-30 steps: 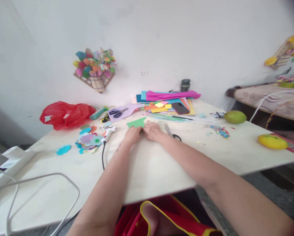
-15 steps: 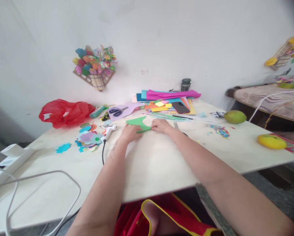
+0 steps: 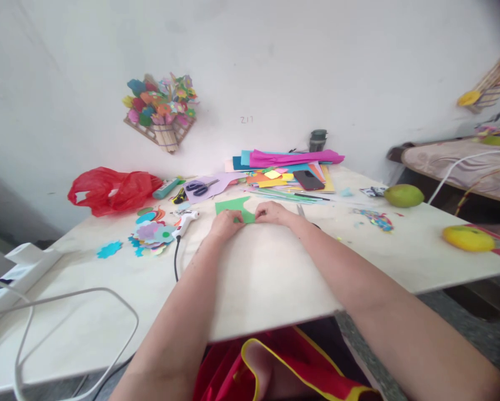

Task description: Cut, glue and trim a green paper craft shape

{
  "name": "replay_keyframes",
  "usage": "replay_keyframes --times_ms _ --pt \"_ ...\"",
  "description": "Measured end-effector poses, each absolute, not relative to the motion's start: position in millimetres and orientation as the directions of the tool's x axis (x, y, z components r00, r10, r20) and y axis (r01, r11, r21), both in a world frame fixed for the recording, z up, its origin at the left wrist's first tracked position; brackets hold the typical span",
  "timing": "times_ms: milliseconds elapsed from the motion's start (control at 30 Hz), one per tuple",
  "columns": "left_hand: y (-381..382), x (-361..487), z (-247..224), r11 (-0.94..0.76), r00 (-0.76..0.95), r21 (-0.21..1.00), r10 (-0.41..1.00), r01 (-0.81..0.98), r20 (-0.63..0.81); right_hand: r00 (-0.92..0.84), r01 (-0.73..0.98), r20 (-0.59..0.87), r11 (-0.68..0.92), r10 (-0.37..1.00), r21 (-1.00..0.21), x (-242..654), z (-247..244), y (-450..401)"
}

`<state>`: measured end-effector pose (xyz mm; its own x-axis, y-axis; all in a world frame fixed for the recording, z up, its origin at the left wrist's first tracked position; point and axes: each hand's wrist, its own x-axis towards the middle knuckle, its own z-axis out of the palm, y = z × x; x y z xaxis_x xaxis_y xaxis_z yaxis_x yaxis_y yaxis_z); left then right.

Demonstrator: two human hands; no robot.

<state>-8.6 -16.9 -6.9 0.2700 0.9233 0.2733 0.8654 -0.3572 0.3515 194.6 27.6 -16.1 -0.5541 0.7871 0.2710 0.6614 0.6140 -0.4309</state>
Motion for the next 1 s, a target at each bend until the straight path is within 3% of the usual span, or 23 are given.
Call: replay_keyframes --times_ms 267,400,500,667,833,1000 --pt "-18.0 -8.4 -4.7 -0.296 0.211 0.486 0.952 0.822 0.222 -0.585 0.599 0.341 0.675 0.736 -0.430 194.3 -20.0 32.3" --pt "-19.1 -7.8 -2.0 -0.271 0.202 0.501 0.961 0.822 0.189 -0.422 0.588 0.426 0.599 0.800 -0.543 208.5 -18.0 40.7" --pt "-20.0 -7.4 -0.3 -0.271 0.208 0.495 0.962 0.826 0.180 -0.352 0.610 0.399 0.530 0.847 -0.589 216.4 -15.9 43.1" --pt "-20.1 -7.7 -0.9 -0.283 0.218 0.519 0.958 0.806 0.184 -0.519 0.610 0.343 0.620 0.783 -0.493 204.3 -10.9 31.5" --pt "-20.4 -6.9 -1.5 -0.272 0.203 0.548 0.962 0.791 0.185 -0.579 0.668 0.303 0.653 0.757 -0.356 188.6 -8.1 20.1" --pt "-24.9 -5.5 2.6 -0.247 0.193 0.588 0.969 0.770 0.155 -0.573 0.690 0.254 0.626 0.779 -0.364 188.4 -10.9 21.5"
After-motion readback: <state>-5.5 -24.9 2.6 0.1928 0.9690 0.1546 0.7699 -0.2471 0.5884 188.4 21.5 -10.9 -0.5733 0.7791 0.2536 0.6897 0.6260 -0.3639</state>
